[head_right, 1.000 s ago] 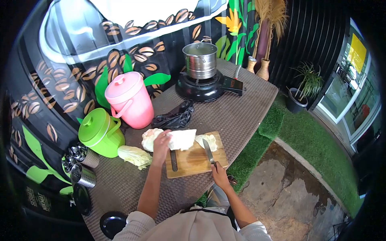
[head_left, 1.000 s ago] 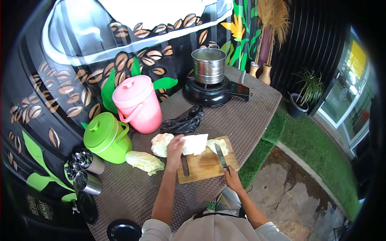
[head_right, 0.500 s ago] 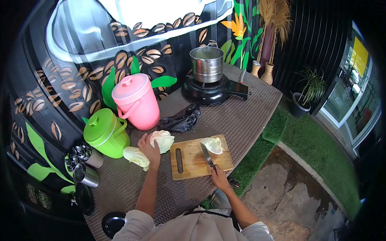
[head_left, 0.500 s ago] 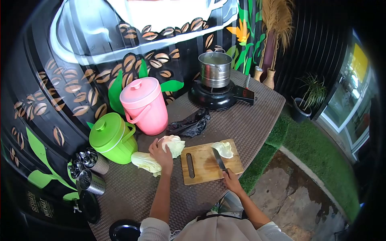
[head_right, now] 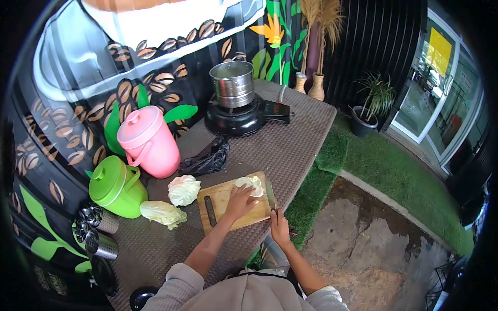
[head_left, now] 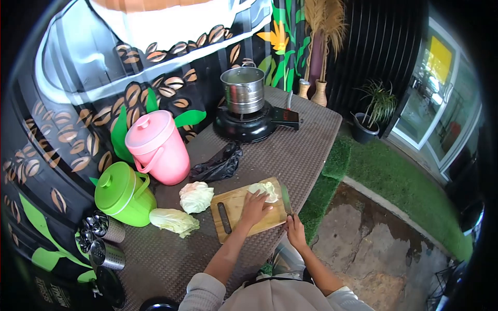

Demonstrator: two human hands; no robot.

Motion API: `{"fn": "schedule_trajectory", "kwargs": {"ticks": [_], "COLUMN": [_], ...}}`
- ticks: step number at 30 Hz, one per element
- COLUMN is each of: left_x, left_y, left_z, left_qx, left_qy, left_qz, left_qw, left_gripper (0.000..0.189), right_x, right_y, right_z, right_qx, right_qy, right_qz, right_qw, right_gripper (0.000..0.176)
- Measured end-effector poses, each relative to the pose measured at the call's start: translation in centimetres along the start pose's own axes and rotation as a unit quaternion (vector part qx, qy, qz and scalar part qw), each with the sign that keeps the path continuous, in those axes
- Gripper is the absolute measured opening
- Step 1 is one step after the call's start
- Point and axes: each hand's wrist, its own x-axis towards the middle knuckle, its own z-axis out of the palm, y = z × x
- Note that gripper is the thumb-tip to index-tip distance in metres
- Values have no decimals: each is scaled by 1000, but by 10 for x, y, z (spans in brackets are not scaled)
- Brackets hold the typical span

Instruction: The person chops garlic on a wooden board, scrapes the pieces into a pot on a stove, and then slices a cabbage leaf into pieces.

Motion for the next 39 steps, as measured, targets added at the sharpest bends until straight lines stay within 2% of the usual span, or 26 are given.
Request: {"fn": "schedule_trajectory", "kwargs": {"ticks": [1, 5, 7, 8, 10, 11, 13, 14, 15, 16, 17, 18, 19, 20, 21, 22, 24, 25, 26, 27, 28, 31, 33, 37, 39], "left_x": [1, 6, 8, 8, 11, 13, 18, 18, 17, 16, 11, 5, -1, -4, -8, -11, -12, -10, -10, -9, -7, -6, -8, -29, -38], "left_y": [1, 4, -1, -3, 2, 3, 5, 3, -1, -10, -27, -35, -40, -45, -47, -50, -51, -51, -49, -43, -30, -15, -25, -27, -25], "left_z": [1, -4, -2, -1, -8, -13, -30, -31, -29, -21, -15, -9, -6, -4, -8, -6, -8, -10, -11, -15, -25, -32, -18, -11, -6], "left_qx": [35, 40, 31, 33, -90, -89, -287, -286, -439, -578, -575, -575, -453, -318, -235, -235, -124, -124, -97, -69, -70, -3, -113, -165, -181], "left_qy": [-22, -42, 37, 37, 104, 104, 46, 47, 59, 69, 26, 26, -4, -34, -64, -63, -43, -42, -34, -25, -24, -66, 59, 48, 126], "left_qz": [-11, -23, 20, 20, -66, -67, -223, -224, -290, -345, -343, -343, -312, -272, -248, -248, -169, -169, -102, -34, -36, -72, -130, -175, -137], "left_qw": [999, 998, 999, 999, 988, 988, 930, 931, 848, 736, 742, 742, 835, 907, 937, 938, 977, 977, 990, 997, 997, 995, 983, 969, 966], "left_gripper": [42, 31, 24, 24, 24, 24, 32, 32, 33, 34, 34, 34, 35, 36, 41, 41, 48, 48, 49, 49, 49, 45, 38, 26, 17], "right_x": [-1, -6, -8, -8, -8, -8, -9, -8, -8, -7, -6, -4, -3, -2, -2, -1, -1, 0, 1, 2, 2, 3, 4, 4, 2], "right_y": [5, 16, 4, 6, 10, 12, 6, 8, 11, 13, 16, 18, 19, 21, 21, 21, 21, 21, 20, 20, 19, 7, -4, -7, -10], "right_z": [1, -6, -11, -10, -7, -5, -3, -1, 1, 4, 6, 7, 8, 10, 12, 14, 12, 12, 12, 11, 11, 13, 16, 29, 34], "right_qx": [43, 35, 37, 38, 41, 42, 58, 60, 55, 50, 50, 37, 24, 23, 25, 27, 18, 9, 9, -59, -126, -194, -209, -218, -226], "right_qy": [20, 9, -27, -27, -27, -28, -29, -31, -35, -39, -40, -47, -53, -53, -39, -25, -33, -40, -41, -40, -39, -67, -77, -92, -97], "right_qz": [-5, 38, 79, 79, 75, 76, 83, 83, 78, 74, 73, 68, 63, 62, 40, 20, 13, 9, 9, -19, -47, -63, -63, -54, -61], "right_qw": [999, 999, 996, 996, 996, 996, 994, 994, 995, 995, 995, 996, 996, 996, 998, 999, 999, 999, 999, 997, 990, 977, 973, 970, 967], "right_gripper": [35, 35, 32, 32, 32, 32, 33, 33, 33, 33, 33, 32, 32, 32, 31, 31, 30, 29, 29, 27, 25, 23, 23, 22, 22]}}
